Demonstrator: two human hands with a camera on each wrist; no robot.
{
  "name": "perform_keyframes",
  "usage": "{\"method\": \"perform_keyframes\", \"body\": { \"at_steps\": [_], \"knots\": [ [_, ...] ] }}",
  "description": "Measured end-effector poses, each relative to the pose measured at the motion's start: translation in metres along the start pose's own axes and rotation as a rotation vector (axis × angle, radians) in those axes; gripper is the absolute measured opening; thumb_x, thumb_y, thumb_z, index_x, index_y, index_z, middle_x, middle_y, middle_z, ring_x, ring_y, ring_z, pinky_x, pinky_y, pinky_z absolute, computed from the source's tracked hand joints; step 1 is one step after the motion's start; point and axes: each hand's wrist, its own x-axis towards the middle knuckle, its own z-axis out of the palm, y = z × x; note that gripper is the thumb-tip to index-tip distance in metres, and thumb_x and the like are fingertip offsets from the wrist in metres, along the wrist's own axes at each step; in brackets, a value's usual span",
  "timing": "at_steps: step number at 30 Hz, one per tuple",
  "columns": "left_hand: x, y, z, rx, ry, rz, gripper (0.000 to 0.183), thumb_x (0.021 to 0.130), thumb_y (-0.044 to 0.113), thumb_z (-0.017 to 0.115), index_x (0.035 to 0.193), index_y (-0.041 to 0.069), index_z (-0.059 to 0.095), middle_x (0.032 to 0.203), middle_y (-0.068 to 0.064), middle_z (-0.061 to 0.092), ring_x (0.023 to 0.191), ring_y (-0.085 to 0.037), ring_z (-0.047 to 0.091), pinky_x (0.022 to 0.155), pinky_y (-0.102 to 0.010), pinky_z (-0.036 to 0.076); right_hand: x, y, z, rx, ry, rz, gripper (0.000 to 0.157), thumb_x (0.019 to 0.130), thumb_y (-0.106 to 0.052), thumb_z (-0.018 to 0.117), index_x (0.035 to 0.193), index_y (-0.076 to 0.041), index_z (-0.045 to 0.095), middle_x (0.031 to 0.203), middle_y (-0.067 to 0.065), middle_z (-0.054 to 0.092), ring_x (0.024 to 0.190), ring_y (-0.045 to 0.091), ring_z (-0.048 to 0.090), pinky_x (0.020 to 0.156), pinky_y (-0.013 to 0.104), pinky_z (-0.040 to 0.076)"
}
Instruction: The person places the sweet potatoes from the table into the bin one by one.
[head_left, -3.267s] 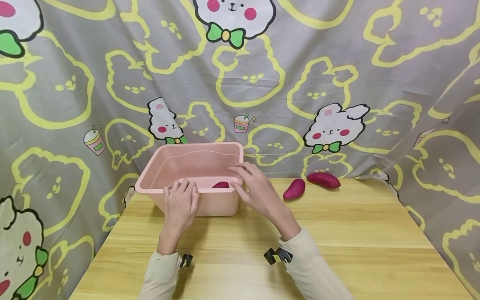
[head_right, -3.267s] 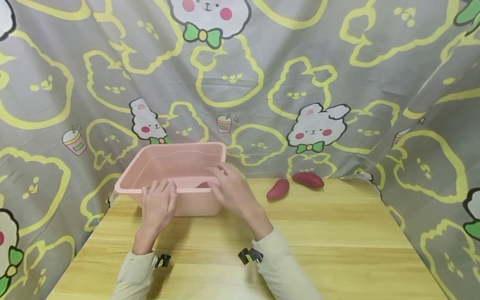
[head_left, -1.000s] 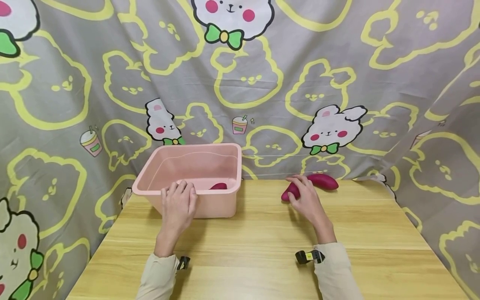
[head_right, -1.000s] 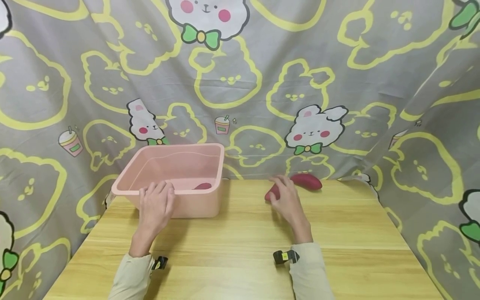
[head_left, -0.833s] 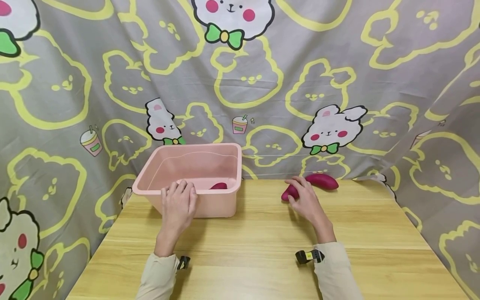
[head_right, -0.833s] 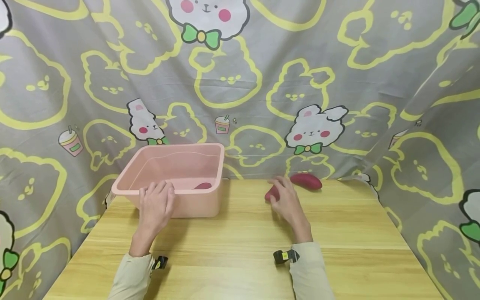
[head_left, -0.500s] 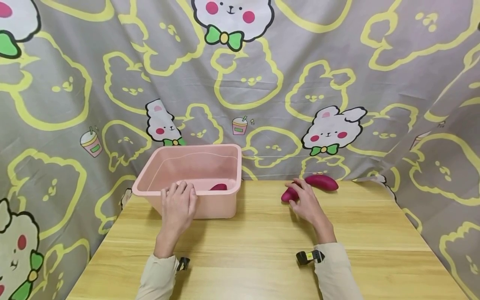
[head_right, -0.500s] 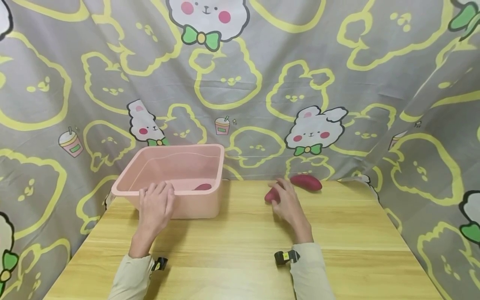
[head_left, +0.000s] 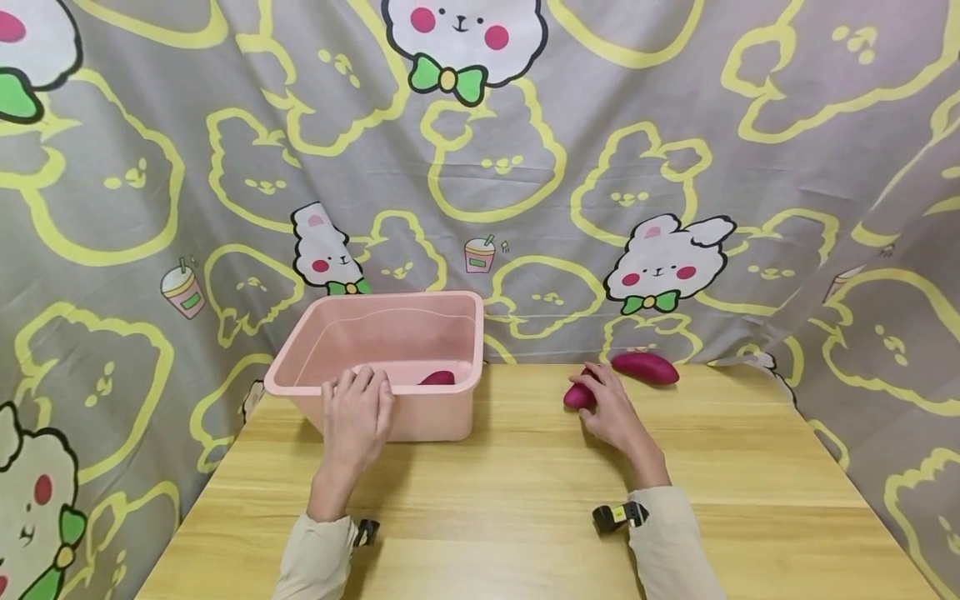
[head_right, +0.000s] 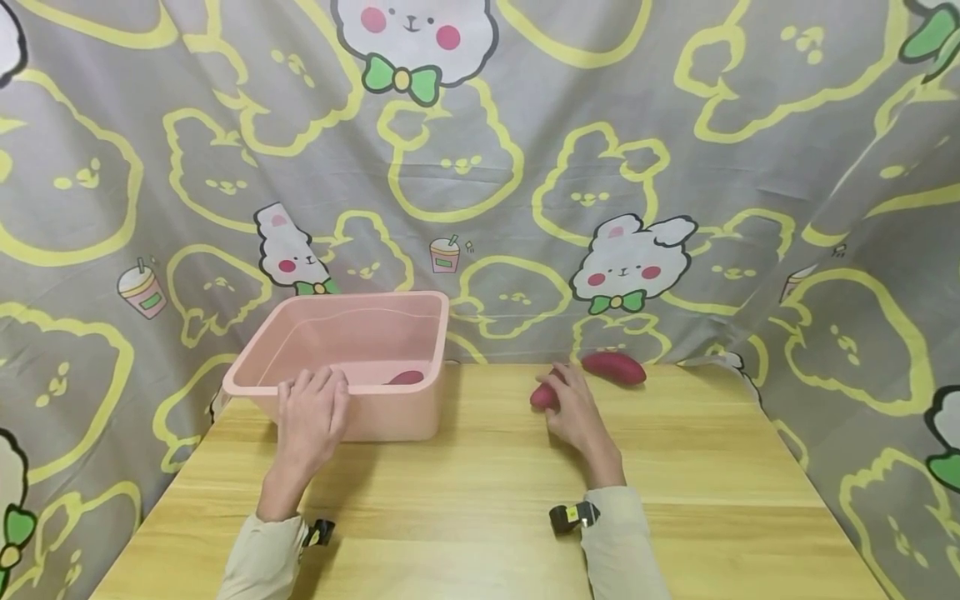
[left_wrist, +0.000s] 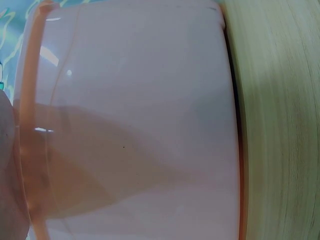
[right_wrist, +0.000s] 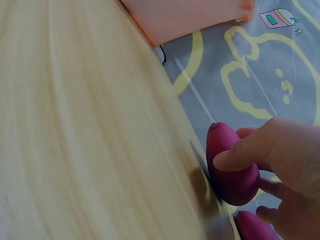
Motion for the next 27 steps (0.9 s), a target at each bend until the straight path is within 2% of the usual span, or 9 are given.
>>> {"method": "perform_keyframes", "body": {
  "at_steps": [9,14,20,27],
  "knots": [
    [-0.0006,-0.0001,-0.0006,-0.001,0.006,0.004,0.036,0.105,0.028,0.032,0.094,0.008,0.059,0.096,-0.013,0.062,0.093,-0.038,0.053,0.086,-0.058,0.034,0.0015,0.0027,0.0040,0.005,0.007,-0.004,0.055,0.074,0.016,0.064,0.126,-0.001,0.067,0.152,0.029,0.041,0.146,0.054,0.026,0.115,0.068,0.023],
    [-0.0012,0.0002,0.0006,-0.005,0.006,0.006,0.035,0.105,0.027,0.032,0.094,0.008,0.060,0.097,-0.013,0.062,0.094,-0.038,0.053,0.087,-0.058,0.034,0.0004,0.0038,0.0057,0.001,0.047,-0.017,0.051,0.075,0.018,0.068,0.123,0.001,0.068,0.148,0.031,0.045,0.142,0.052,0.032,0.114,0.065,0.028],
    [-0.0026,0.0014,0.0015,-0.011,0.018,0.011,0.034,0.104,0.026,0.034,0.094,0.008,0.060,0.097,-0.013,0.063,0.094,-0.038,0.054,0.086,-0.058,0.034,-0.0011,0.0035,0.0062,-0.004,0.087,-0.001,0.046,0.081,0.005,0.079,0.125,0.000,0.068,0.144,0.030,0.048,0.137,0.049,0.040,0.110,0.062,0.036],
    [-0.0016,0.0011,-0.0003,-0.004,0.009,-0.002,0.035,0.104,0.027,0.033,0.094,0.008,0.060,0.098,-0.014,0.063,0.097,-0.039,0.054,0.089,-0.058,0.034,-0.0008,0.0007,0.0048,0.021,0.092,0.019,0.048,0.087,-0.008,0.079,0.132,-0.002,0.064,0.141,0.027,0.049,0.130,0.046,0.047,0.105,0.060,0.043]
  ]
}}
